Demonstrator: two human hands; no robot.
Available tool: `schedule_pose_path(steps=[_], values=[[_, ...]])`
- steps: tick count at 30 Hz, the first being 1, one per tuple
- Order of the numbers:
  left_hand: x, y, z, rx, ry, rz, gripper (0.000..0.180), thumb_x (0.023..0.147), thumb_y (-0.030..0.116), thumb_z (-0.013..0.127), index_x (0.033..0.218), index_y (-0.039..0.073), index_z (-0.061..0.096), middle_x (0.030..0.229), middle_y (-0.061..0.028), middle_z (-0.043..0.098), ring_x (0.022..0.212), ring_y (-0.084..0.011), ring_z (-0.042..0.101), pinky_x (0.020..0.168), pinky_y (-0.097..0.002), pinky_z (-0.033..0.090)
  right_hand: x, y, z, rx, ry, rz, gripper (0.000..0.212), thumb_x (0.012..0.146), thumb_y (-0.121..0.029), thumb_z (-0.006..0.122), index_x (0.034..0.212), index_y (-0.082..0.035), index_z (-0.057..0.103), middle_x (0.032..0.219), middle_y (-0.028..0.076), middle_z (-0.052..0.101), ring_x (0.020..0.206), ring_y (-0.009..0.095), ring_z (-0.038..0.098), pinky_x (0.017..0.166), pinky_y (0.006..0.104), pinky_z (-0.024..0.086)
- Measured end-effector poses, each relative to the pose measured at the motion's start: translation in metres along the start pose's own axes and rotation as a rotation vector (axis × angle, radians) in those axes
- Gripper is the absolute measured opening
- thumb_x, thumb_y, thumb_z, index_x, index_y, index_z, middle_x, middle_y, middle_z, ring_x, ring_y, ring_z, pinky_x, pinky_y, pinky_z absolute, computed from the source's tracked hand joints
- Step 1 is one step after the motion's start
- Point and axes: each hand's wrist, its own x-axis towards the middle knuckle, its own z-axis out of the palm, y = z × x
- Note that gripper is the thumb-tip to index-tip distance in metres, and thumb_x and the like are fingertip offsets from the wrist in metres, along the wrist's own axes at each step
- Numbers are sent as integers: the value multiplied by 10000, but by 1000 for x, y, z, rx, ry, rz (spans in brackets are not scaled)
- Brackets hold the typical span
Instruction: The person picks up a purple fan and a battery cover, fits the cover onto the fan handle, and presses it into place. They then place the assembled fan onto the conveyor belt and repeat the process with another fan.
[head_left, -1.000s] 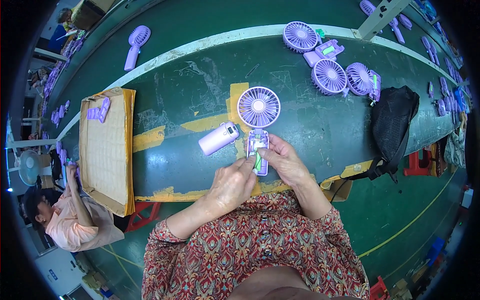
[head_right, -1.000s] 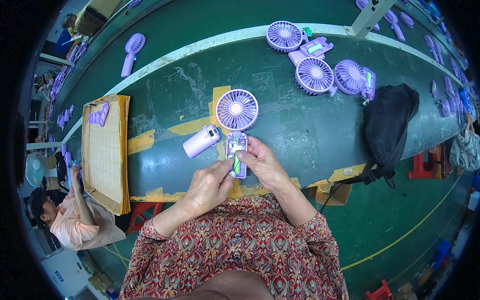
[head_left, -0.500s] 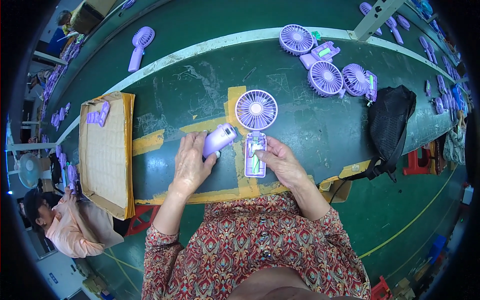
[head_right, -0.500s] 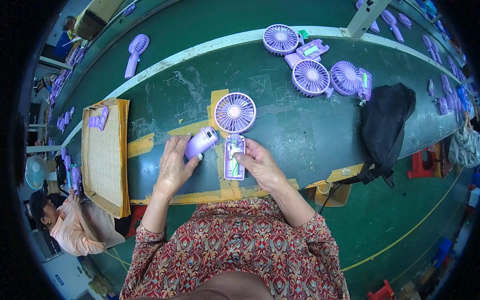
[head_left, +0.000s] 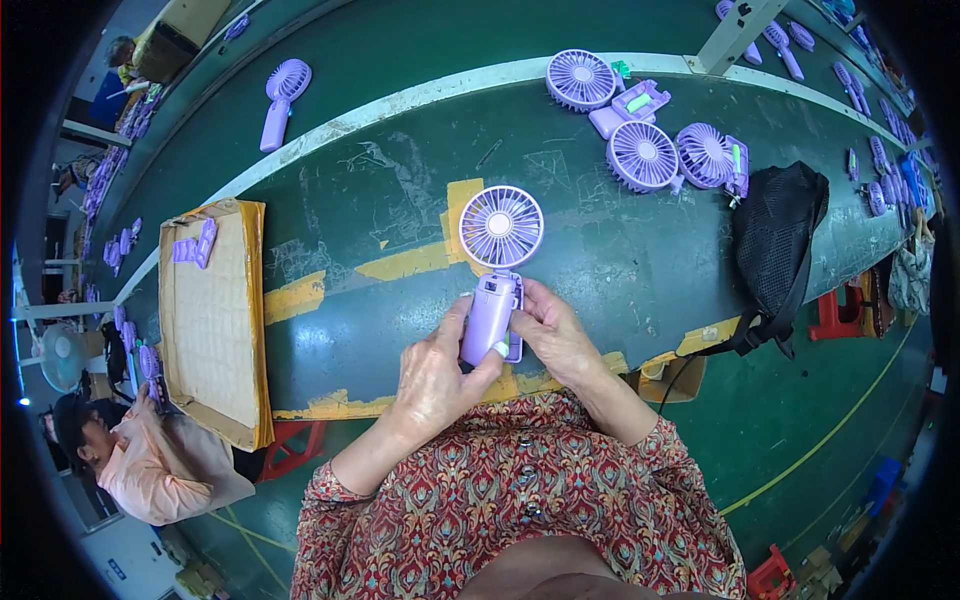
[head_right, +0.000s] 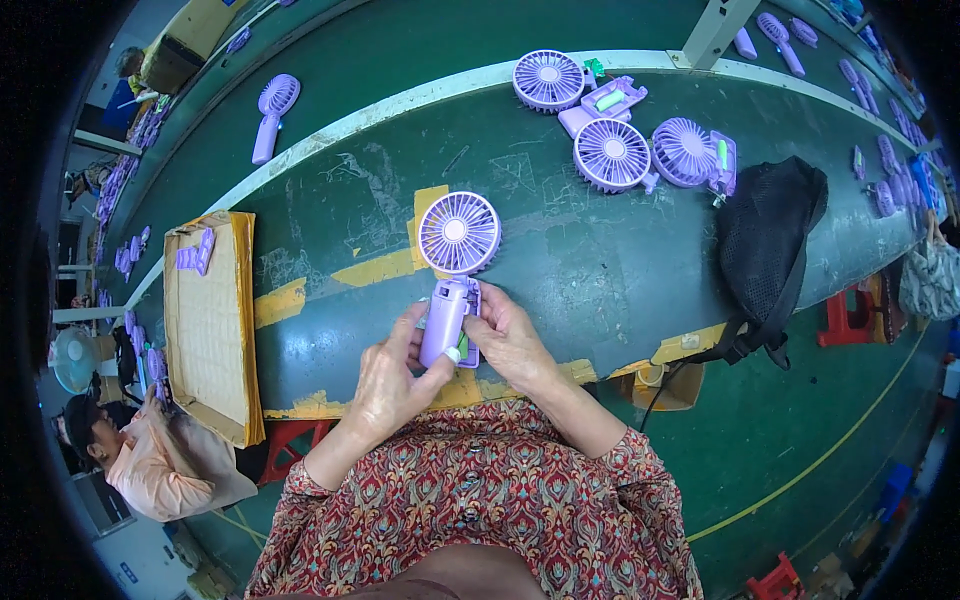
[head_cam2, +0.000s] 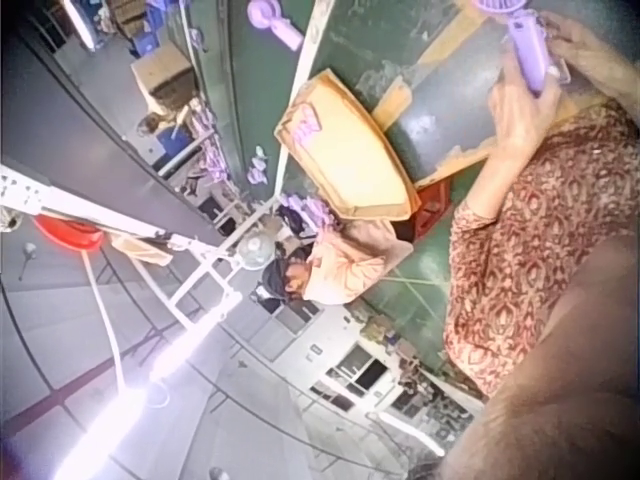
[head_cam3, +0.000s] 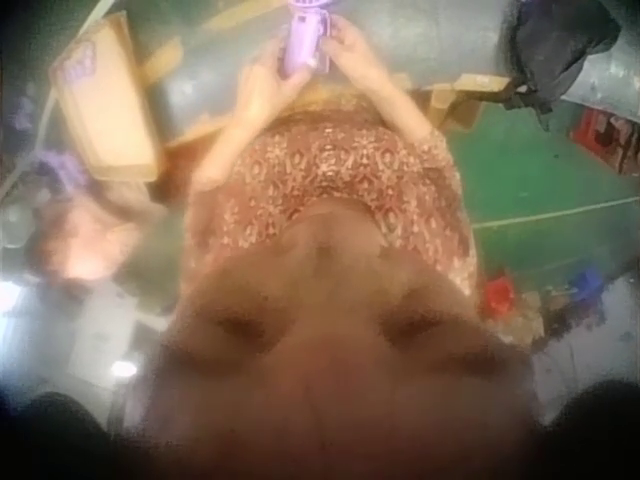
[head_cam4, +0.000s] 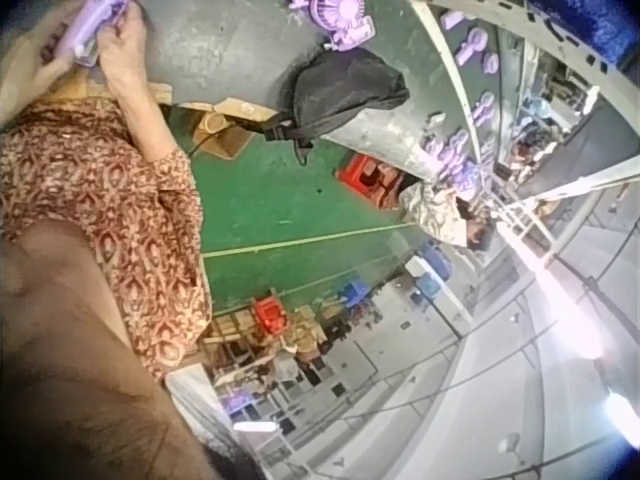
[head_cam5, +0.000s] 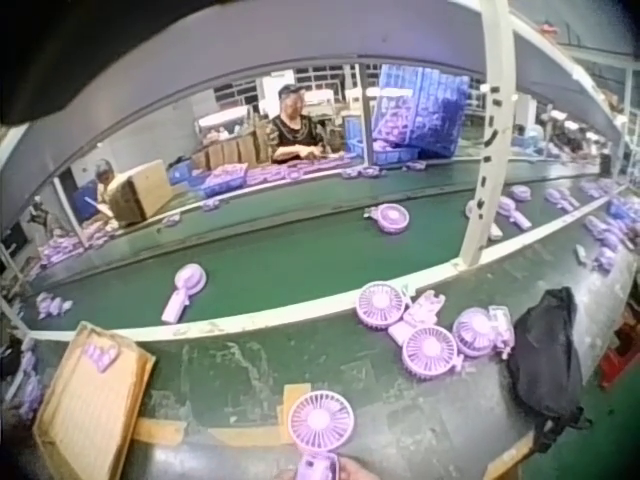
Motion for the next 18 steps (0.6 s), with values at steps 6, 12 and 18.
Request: schedule_pose_path(steps=[6,12,18], values=[[1,4,5,103,34,54,618,744,238,643,1208,-112,432,823,-300,620,674,-395,647,594,-427,535,-5,-13,3,-4,-62,78,465,911,-29,430,1357,10,306,1236,77,480,1116,140,463,966,279,374],[-1,2,7,150,68,69,629,746,249,645,1212,-119,440,808,-295,623,638,-376,651,557,-419,536,-7,-12,2,155,-132,96,548,876,-47,404,1401,-8,251,1303,72,416,1189,154,395,1025,298,305],[-2,2,8,130,86,53,633,744,242,652,1219,-117,436,803,-295,624,631,-372,652,547,-419,536,-5,-11,2,174,-146,105,567,864,-36,391,1407,-1,232,1319,78,406,1209,161,383,1035,302,295]])
